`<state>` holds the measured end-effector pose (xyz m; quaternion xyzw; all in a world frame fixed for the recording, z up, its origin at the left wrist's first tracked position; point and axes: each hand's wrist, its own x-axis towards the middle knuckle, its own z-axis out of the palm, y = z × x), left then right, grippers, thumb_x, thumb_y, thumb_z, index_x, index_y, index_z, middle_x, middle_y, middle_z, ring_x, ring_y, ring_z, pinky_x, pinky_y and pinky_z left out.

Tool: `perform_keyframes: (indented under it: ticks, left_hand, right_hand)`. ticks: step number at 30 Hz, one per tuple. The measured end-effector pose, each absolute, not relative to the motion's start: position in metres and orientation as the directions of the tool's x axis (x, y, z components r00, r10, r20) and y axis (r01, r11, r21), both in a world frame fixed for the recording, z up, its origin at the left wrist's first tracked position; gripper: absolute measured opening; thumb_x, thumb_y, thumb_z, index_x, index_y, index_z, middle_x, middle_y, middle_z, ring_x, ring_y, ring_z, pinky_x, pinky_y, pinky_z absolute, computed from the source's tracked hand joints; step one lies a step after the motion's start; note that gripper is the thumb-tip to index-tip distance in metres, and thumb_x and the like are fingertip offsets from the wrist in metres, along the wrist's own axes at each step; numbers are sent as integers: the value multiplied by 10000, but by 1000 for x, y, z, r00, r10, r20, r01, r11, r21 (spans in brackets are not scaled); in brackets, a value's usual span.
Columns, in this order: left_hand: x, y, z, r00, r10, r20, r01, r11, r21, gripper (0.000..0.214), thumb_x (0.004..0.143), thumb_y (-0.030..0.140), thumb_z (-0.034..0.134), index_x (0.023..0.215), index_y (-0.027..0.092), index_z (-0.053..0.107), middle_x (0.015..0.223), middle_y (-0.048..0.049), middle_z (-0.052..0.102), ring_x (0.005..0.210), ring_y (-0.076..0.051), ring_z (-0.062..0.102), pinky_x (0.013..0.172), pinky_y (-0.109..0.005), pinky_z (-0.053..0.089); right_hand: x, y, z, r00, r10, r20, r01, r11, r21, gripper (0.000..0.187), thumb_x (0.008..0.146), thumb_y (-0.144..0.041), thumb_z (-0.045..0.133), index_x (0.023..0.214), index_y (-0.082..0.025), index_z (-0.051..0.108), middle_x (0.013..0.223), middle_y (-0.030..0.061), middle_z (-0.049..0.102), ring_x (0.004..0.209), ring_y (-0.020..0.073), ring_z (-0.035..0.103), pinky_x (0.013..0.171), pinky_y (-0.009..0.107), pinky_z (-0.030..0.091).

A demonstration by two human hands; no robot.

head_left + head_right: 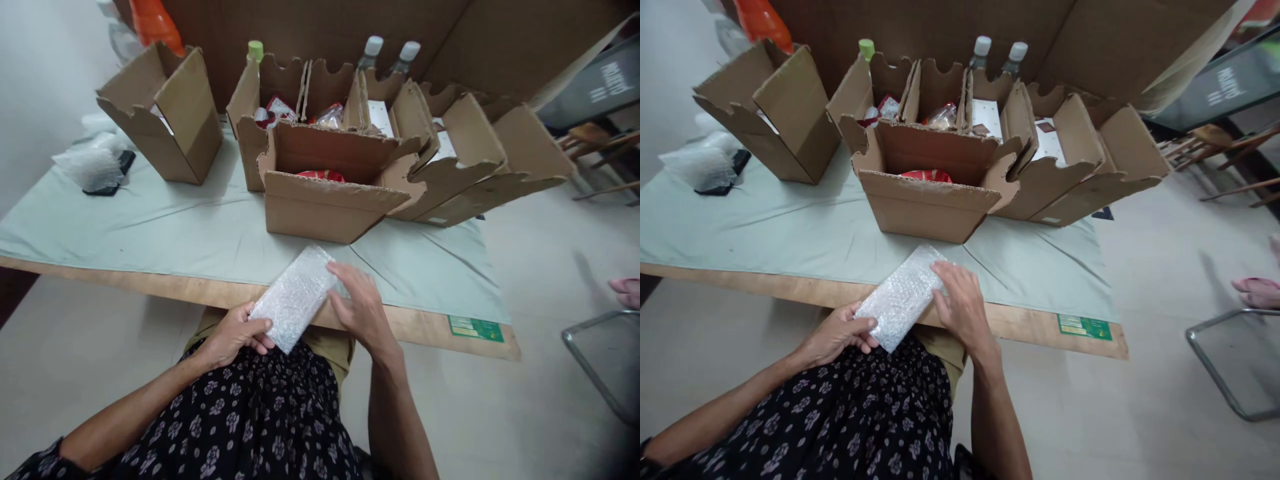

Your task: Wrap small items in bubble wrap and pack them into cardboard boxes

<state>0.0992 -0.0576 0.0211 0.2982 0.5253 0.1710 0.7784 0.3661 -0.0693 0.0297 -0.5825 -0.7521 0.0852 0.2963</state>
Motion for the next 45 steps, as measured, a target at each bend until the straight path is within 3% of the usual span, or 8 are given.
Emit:
perform_keyframes:
  ticks: [6, 10, 15, 19, 28, 34, 38, 45]
  left_hand:
    - [104, -60, 19, 406, 562, -720, 25, 781, 624, 511, 666, 411, 908, 995, 143, 624, 784, -57, 738, 609, -159, 711, 544, -250, 570]
    - [97, -67, 16, 461, 572, -678, 195, 680, 707, 490, 760, 521, 810, 1023, 158, 614, 799, -68, 745, 647, -190, 723, 606, -318, 597]
    - [72, -62, 24, 410, 903, -128, 500, -106, 860, 509, 820, 402, 770, 1264, 227, 592, 1166, -104, 736, 1065, -282, 705, 978, -511, 576]
    - [81, -48, 28, 664, 728, 169, 388, -529, 755, 647, 858, 267, 714, 1463, 244, 487, 1441, -135, 616, 1359, -319, 550, 1150, -585, 450]
    - [121, -27, 19, 585, 807, -78, 513, -293, 807, 184, 938, 276, 570, 1016, 185, 710, 988, -75, 773, 910, -230, 698, 858, -396, 537]
    - [132, -18, 24, 541, 813, -214, 618, -212, 757, 189, 919, 287, 560, 976, 182, 707, 887, -47, 761, 787, -209, 666, 740, -344, 495]
    - [133, -16, 21, 552, 805, -216, 630, -234, 740, 182, 923, 271, 561, 1006, 184, 697, 872, -41, 758, 760, -207, 668, 741, -351, 508]
    - [119, -31, 18, 605, 743, 286, 487, -629, 606, 440, 923, 271, 665, 1331, 118, 599, 1359, -214, 643, 1265, -332, 597, 1039, -512, 505]
  right_hand:
    - [322, -157, 19, -284, 937, 202, 836, 345, -426, 643, 934, -172, 621, 1545, -258, 442, 1563, 155, 517, 1421, 355, 493, 1075, 602, 497]
    - [296, -152, -4, -189, 927, 323, 824, 329, -462, 476, 945, -98, 545, 1378, -274, 631, 1341, 117, 693, 1254, 305, 629, 986, 522, 557]
    - [303, -141, -10, 13, 916, 400, 729, 266, -631, 335, 987, -158, 554, 1264, -269, 707, 1126, 80, 782, 1036, 250, 724, 884, 439, 594]
    - [307, -140, -1, 74, 954, 290, 656, 173, -735, 330, 996, -221, 557, 1297, -270, 684, 1116, 62, 795, 1035, 250, 733, 914, 443, 596]
    - [311, -136, 1, 263, 952, 159, 530, -4, -848, 338, 1025, -240, 532, 1346, -220, 638, 1224, 94, 766, 1055, 219, 749, 921, 379, 622]
    - [313, -149, 15, 182, 777, 603, 831, 206, -517, 382, 926, -92, 656, 1268, -264, 664, 1077, 58, 769, 1046, 235, 707, 887, 415, 567]
    - [312, -141, 12, -77, 890, 450, 888, 267, -375, 317, 959, -159, 650, 1269, -224, 666, 1237, 85, 757, 1218, 279, 645, 992, 459, 483]
    - [327, -112, 6, -125, 946, 301, 861, 254, -440, 255, 1029, -166, 533, 1220, -202, 698, 1186, 70, 776, 1116, 252, 661, 959, 431, 466]
